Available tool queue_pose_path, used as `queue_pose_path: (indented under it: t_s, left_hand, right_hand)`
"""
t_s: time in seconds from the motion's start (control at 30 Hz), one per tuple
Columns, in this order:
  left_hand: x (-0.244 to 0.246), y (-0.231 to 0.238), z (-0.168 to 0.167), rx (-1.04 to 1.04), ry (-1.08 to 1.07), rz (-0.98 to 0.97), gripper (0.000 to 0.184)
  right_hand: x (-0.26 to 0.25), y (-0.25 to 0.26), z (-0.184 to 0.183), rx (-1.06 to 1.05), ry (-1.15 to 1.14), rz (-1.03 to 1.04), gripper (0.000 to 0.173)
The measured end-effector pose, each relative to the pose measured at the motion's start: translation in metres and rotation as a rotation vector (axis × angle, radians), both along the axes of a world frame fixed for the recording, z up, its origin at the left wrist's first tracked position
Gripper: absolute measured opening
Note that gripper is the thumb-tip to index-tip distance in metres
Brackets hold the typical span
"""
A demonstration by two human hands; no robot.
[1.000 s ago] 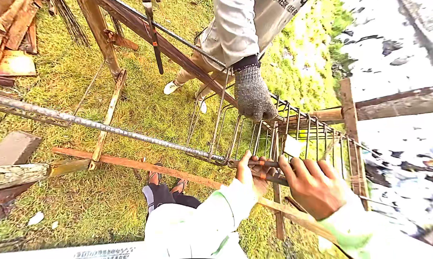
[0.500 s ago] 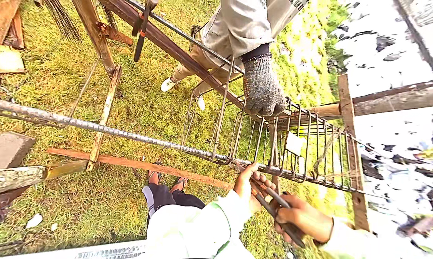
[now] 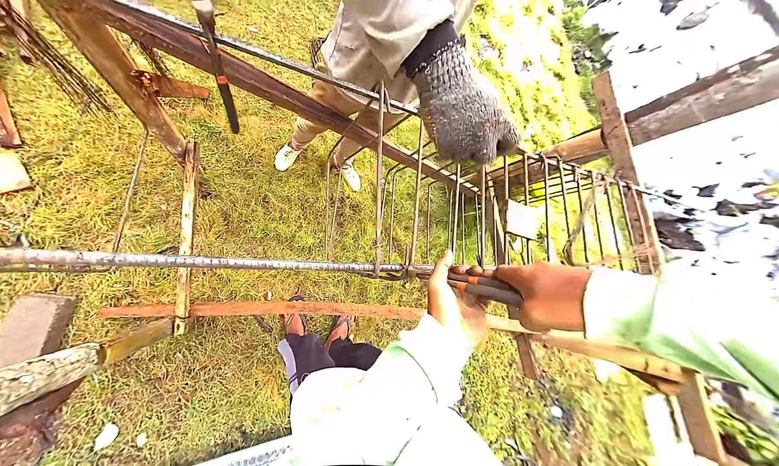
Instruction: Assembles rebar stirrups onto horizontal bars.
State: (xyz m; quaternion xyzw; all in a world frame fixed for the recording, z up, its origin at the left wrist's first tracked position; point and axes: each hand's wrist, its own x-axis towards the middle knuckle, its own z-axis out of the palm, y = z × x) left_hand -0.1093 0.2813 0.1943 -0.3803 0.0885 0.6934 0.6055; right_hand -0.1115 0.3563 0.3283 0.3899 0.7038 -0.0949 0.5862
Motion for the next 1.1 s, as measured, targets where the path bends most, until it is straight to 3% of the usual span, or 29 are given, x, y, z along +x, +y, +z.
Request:
queue_pose_path:
  t_s: [0.1, 0.23, 0.37, 0.43, 0.53, 0.63, 0.7, 0.77, 0.9, 0.97, 1.03, 1.07, 1.1]
  left_hand:
    - [0.011, -0.001, -0.019, 0.021, 0.086, -0.043, 0.039]
    - [0.016, -0.015, -0.024, 0.015, 0.060, -0.121, 0.034]
    - [0.025, -0.025, -0.058, 0.366, 0.013, -0.029, 0.037]
    - [0.029, -0.018, -0.065, 0.395, 0.036, -0.011, 0.039]
    - [0.025, -0.016, -0.051, 0.290, 0.035, 0.002, 0.047]
    - [0.013, -0.011, -0.027, 0.118, 0.026, -0.044, 0.045]
    - [0.006, -0.007, -0.013, 0.006, 0.038, -0.097, 0.041]
    - [0.005, -0.003, -0.008, -0.053, 0.057, -0.132, 0.037]
    - [0.003, -0.003, -0.012, -0.028, 0.049, -0.138, 0.040]
    - [0.001, -0.008, -0.013, 0.017, 0.036, -0.123, 0.044]
    - [0.002, -0.017, -0.021, 0.099, 0.011, -0.088, 0.045]
    - [0.003, -0.019, -0.025, 0.130, -0.002, -0.074, 0.044]
    - [0.005, -0.018, -0.027, 0.133, 0.000, -0.060, 0.043]
  right_hand:
    - [0.046, 0.002, -0.017, -0.132, 0.163, -0.388, 0.035]
    - [0.106, -0.032, -0.048, -0.162, 0.385, -0.736, 0.049]
    - [0.113, -0.032, -0.050, -0.263, 0.399, -0.896, 0.046]
    - [0.101, -0.022, -0.038, -0.277, 0.305, -0.854, 0.039]
    - [0.089, -0.033, -0.026, -0.071, 0.272, -0.467, 0.042]
    - [0.102, -0.082, -0.023, 0.463, 0.561, 0.357, 0.065]
    - [0.115, -0.093, -0.040, 0.791, 0.550, 0.865, 0.060]
    - [0.112, -0.081, -0.053, 0.878, 0.517, 1.035, 0.056]
    - [0.090, -0.060, -0.056, 0.713, 0.455, 0.839, 0.047]
    - [0.062, -0.055, -0.033, 0.428, 0.246, 0.486, 0.055]
    - [0.029, -0.043, -0.017, 0.148, 0.057, 0.113, 0.081]
    - [0.024, -0.036, -0.017, 0.065, 0.073, -0.029, 0.081]
    - [0.027, -0.027, -0.021, -0.028, 0.128, -0.184, 0.071]
